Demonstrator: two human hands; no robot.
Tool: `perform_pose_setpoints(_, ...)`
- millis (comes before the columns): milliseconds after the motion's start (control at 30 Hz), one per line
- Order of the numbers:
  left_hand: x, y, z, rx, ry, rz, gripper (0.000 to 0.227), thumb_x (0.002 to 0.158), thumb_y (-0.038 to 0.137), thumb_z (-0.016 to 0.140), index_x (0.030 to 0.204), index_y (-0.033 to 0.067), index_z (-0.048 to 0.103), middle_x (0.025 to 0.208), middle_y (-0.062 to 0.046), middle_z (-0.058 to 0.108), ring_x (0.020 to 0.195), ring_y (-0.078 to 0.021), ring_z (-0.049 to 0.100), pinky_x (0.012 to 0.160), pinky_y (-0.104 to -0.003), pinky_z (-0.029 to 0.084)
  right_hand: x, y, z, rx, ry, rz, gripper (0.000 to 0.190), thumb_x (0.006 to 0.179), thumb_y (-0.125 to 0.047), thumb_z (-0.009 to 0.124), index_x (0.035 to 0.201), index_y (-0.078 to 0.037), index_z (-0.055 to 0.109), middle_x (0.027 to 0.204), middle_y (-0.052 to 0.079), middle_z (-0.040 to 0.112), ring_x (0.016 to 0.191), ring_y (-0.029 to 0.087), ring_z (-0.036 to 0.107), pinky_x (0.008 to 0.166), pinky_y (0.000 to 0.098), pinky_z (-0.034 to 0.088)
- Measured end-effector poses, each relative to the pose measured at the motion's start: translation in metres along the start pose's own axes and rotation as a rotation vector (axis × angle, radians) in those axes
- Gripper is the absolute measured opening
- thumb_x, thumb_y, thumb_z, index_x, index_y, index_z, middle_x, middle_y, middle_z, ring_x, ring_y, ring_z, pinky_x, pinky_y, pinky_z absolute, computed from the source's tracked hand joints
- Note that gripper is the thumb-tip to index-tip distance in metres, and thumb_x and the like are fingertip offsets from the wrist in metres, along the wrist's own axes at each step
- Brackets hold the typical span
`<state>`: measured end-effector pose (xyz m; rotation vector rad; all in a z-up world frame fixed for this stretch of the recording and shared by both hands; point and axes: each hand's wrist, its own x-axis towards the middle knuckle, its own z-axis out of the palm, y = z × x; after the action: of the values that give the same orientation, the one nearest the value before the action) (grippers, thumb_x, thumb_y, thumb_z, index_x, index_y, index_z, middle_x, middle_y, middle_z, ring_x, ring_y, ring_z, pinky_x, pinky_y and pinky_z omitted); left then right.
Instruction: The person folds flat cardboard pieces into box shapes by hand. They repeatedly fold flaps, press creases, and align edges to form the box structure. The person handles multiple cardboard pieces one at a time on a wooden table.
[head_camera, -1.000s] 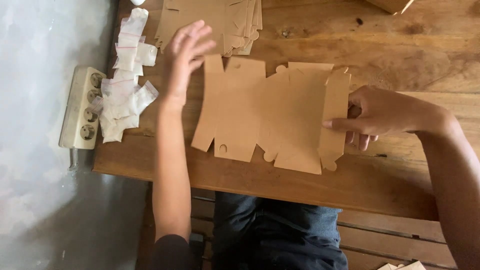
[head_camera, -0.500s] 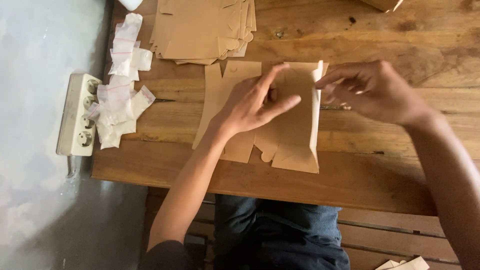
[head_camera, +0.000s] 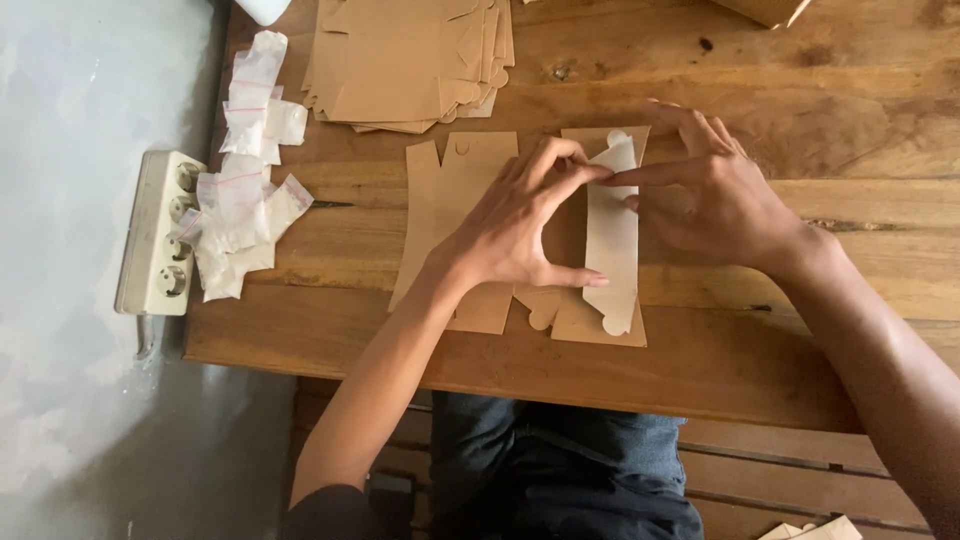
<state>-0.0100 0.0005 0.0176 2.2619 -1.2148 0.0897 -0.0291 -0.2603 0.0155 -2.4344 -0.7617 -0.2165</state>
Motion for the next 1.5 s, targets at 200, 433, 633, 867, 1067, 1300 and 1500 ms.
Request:
perform_pose_setpoints(200, -0.004, -0.013, 0.019, -0.007, -0.114, -0.013, 0.094, 0.079, 0.074, 0.073, 0.151, 0.0179, 0.051, 0.160, -0.011, 0.041, 0.149, -0.0333, 0.038, 0.124, -0.063, 0.030, 0.002, 0.000, -0.007, -0.024, -0.036, 0.159, 0.038, 0.088, -0.013, 0.061, 0.126, -0.012, 0.066, 0.148, 0.023, 0.049, 0.143, 0.041, 0.042, 0.107, 0.0647, 0.037)
perform_pose_setpoints(433, -0.002, -0.019, 0.025, 0.034, -0.120, 0.008, 0.085, 0.094, 0.071, 0.060, 0.159, 0.0211, 0.038, 0.170, -0.004, 0.031, 0.160, -0.0259, 0.026, 0.135, -0.054, 0.015, -0.002, -0.017, 0.005, -0.173, -0.282, 0.276, 0.066, 0.107, -0.039, 0.025, 0.163, -0.006, 0.016, 0.165, 0.035, -0.003, 0.154, 0.045, -0.006, 0.117, 0.0657, -0.008)
perform_pose_setpoints(633, -0.001, -0.020, 0.026, 0.022, -0.132, -0.009, 0.090, 0.092, 0.075, 0.054, 0.160, 0.0190, 0.036, 0.171, -0.006, 0.027, 0.162, -0.0283, 0.022, 0.135, -0.053, 0.011, -0.029, -0.045, 0.026, -0.321, -0.169, 0.262, 0.089, 0.106, -0.057, 0.024, 0.160, 0.011, 0.008, 0.167, 0.034, 0.000, 0.155, 0.045, -0.003, 0.121, 0.0626, -0.003)
perform_pose_setpoints(867, 0.001, -0.020, 0.018, 0.032, -0.161, 0.013, 0.088, 0.091, 0.075, 0.055, 0.155, 0.0151, 0.046, 0.167, -0.006, 0.030, 0.158, -0.0278, 0.022, 0.131, -0.056, 0.012, -0.069, -0.082, 0.024, -0.359, 0.059, 0.184, 0.082, 0.104, -0.042, 0.048, 0.158, 0.015, 0.027, 0.166, 0.035, 0.025, 0.157, 0.045, 0.020, 0.126, 0.0609, 0.013)
perform_pose_setpoints(1067, 0.000, -0.021, 0.024, 0.023, -0.142, 0.004, 0.087, 0.090, 0.077, 0.048, 0.153, 0.0168, 0.049, 0.166, -0.005, 0.034, 0.158, -0.0271, 0.023, 0.131, -0.056, 0.012, -0.057, -0.063, 0.025, -0.316, -0.006, 0.238, 0.083, 0.105, -0.046, 0.041, 0.159, 0.014, 0.022, 0.168, 0.033, 0.020, 0.157, 0.043, 0.015, 0.124, 0.0637, 0.008)
perform_pose_setpoints(1300, -0.005, -0.026, 0.040, 0.229, -0.139, 0.002, 0.088, 0.104, 0.072, 0.036, 0.166, 0.0125, 0.019, 0.174, -0.008, 0.012, 0.164, -0.0273, 0.012, 0.135, -0.053, 0.009, -0.018, -0.030, 0.021, -0.276, -0.146, 0.352, 0.088, 0.104, -0.056, 0.026, 0.161, 0.008, 0.007, 0.170, 0.027, 0.003, 0.158, 0.037, -0.001, 0.121, 0.0635, -0.008)
perform_pose_setpoints(1500, -0.006, -0.023, 0.035, 0.264, -0.152, -0.014, 0.088, 0.105, 0.071, 0.038, 0.167, 0.0121, 0.016, 0.174, -0.007, 0.009, 0.164, -0.0274, 0.009, 0.136, -0.051, 0.009, 0.019, 0.007, 0.019, -0.273, -0.083, 0.377, 0.088, 0.106, -0.056, 0.028, 0.160, 0.012, 0.016, 0.169, 0.032, 0.011, 0.156, 0.045, 0.007, 0.117, 0.0708, -0.003)
